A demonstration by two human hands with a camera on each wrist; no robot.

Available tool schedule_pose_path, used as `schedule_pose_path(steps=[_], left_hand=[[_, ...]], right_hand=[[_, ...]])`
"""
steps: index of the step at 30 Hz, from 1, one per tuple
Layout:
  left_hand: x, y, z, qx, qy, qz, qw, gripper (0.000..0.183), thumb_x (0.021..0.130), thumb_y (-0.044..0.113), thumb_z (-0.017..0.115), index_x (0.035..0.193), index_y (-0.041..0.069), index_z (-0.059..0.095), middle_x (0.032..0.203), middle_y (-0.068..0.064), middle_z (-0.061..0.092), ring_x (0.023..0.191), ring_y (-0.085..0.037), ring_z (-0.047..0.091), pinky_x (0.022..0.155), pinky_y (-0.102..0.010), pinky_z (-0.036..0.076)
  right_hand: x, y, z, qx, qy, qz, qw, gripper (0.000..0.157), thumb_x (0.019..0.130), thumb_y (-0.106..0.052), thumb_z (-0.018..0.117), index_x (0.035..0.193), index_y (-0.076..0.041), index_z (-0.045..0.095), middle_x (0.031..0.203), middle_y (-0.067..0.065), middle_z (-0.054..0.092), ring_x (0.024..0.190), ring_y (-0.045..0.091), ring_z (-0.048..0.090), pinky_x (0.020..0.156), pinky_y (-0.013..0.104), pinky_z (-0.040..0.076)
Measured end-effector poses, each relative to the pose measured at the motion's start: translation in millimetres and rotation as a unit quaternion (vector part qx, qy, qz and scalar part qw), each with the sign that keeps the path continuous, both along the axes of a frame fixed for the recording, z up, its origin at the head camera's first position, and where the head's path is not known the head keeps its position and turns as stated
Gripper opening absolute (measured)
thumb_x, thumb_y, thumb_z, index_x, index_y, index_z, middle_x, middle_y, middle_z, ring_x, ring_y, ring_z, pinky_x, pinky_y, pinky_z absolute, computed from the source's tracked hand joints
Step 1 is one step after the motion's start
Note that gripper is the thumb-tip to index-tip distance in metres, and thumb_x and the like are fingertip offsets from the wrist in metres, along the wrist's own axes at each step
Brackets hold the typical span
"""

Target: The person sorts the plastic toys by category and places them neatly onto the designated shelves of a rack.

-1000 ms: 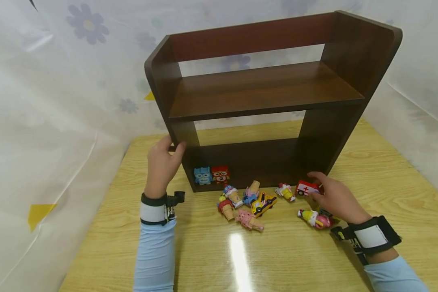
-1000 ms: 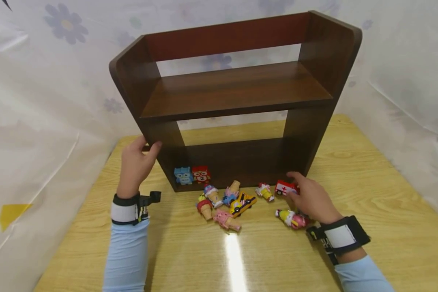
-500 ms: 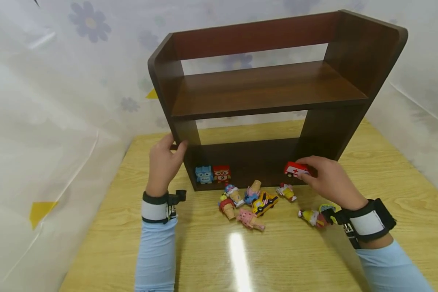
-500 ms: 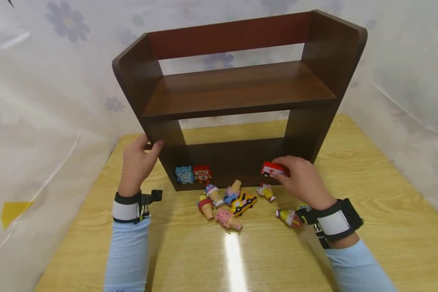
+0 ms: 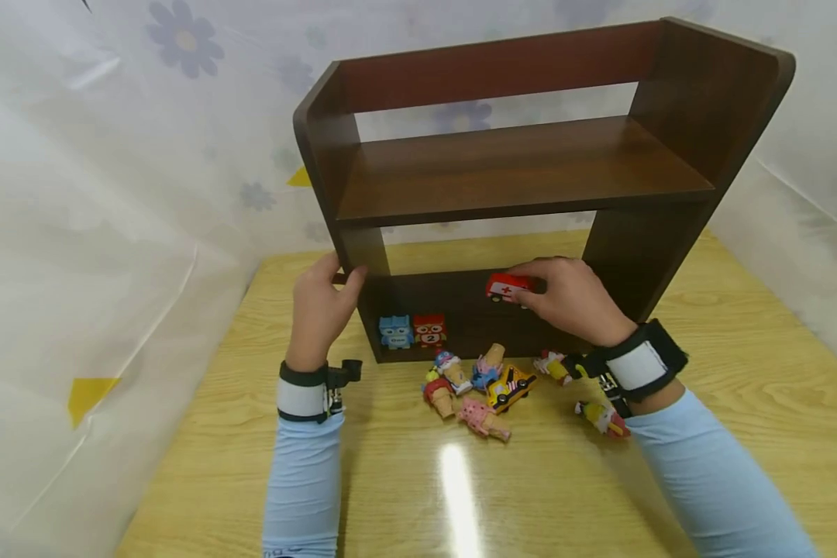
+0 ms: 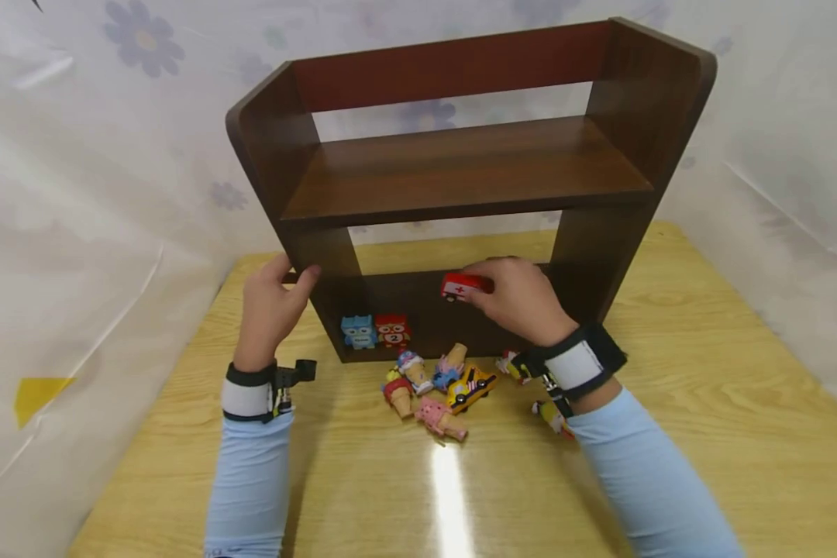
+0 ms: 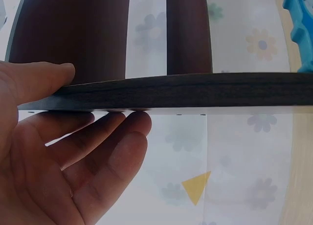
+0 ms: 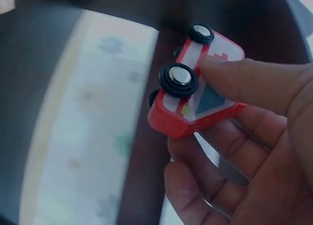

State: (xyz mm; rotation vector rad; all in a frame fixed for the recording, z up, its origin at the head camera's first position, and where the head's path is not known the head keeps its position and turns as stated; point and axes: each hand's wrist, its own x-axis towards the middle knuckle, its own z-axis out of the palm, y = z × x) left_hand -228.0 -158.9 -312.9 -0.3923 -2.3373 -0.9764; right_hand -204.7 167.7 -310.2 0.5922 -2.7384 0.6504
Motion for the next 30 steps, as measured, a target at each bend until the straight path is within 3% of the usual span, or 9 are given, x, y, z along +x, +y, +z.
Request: schedule_pose_path(steps=[5,10,15,30], left_hand=[[1.0,1,0.3,-0.003,0.002,-0.002,1.0000,0.020,0.091,0.023,0.062,0.102,0.008,0.068,0.097,-0.011,0.072,0.085,-0.026,0.066,0.072,-0.042,0.057],[2.8,4,0.3,-0.003,0.004,-0.006,1.0000,0.020,0.090,0.022,0.062,0.104,0.008,0.068,0.098,-0.011,0.072,0.085,-0.026,0.066,0.073,-0.042,0.057],[6.1,4,-1.5,-0.002,0.002,-0.014,0.9999,0.020,0.090,0.021,0.063,0.103,0.007,0.068,0.097,-0.012,0.072,0.086,-0.025,0.066,0.073,-0.042,0.058],[6.1,1,1.6,-0.003,0.004,-0.007,1.0000,0.021,0.090,0.020,0.063,0.104,0.006,0.068,0.098,-0.013,0.072,0.085,-0.026,0.065,0.074,-0.044,0.057]], right_hand=[[-21.6,-20,-21.4,0.032,-0.058,0.027,0.997,0.032,0.088,-0.022,0.066,0.117,-0.008,0.067,0.099,0.012,0.073,0.055,0.015,0.051,0.055,0.032,0.039],[-29.6,-30,-41.4,0.044,-0.077,0.025,0.996,0.032,0.085,-0.020,0.068,0.114,-0.007,0.068,0.107,0.013,0.071,0.079,0.023,0.064,0.067,0.042,0.052],[-28.5,-39,-55.4,0.061,-0.099,0.034,0.993,0.030,0.085,-0.017,0.068,0.113,-0.007,0.069,0.114,0.015,0.069,0.098,0.032,0.064,0.079,0.050,0.054],[-35.7,-63,-66.5,0.089,-0.120,0.032,0.988,0.030,0.083,-0.007,0.061,0.112,-0.006,0.068,0.116,0.017,0.067,0.090,0.030,0.064,0.060,0.038,0.053]])
